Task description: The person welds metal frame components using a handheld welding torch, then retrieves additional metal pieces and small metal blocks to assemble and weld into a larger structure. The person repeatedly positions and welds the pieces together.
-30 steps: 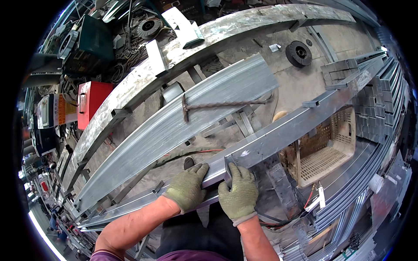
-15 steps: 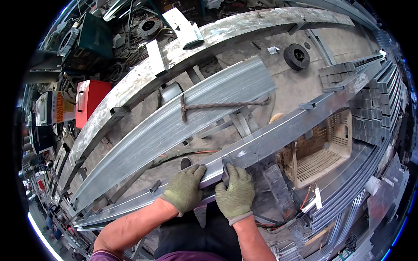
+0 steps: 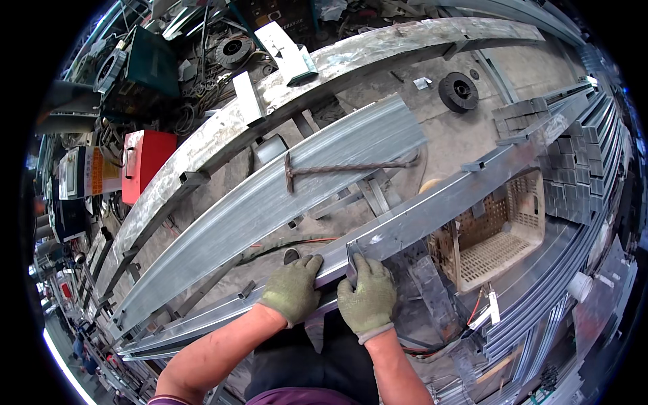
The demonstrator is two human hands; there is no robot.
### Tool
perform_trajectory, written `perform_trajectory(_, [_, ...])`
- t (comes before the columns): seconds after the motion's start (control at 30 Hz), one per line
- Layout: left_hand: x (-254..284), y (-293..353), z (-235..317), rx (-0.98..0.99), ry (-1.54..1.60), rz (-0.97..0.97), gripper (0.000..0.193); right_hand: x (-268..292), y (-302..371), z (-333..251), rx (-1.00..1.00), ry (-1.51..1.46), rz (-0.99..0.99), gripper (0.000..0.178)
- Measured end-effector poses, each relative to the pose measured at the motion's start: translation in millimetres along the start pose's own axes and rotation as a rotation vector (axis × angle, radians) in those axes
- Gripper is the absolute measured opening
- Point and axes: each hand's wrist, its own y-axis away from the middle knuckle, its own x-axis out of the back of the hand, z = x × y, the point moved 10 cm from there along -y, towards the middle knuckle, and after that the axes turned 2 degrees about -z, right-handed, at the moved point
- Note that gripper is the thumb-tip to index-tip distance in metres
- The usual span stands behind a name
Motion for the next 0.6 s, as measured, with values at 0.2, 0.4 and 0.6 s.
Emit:
perform_trajectory(0.2, [4.7, 0.2, 1.7, 0.02, -0.011, 0.022, 0.059, -1.9, 1.5, 2.1, 0.019, -0.01, -0.008, 0.052])
perform_trajectory(0.4, [7.1, -3.4, 0.8, 0.01, -0.01, 0.022, 0.048, 0.6, 0.1, -0.6, 0.069, -0.033, 0.017, 0.049])
perform_trajectory(0.6, [5.7, -2.7, 0.1, 0.042, 0.001, 0.055, 0.042, -3.9, -0.5, 0.6, 0.043, -0.022, 0.031, 0.051])
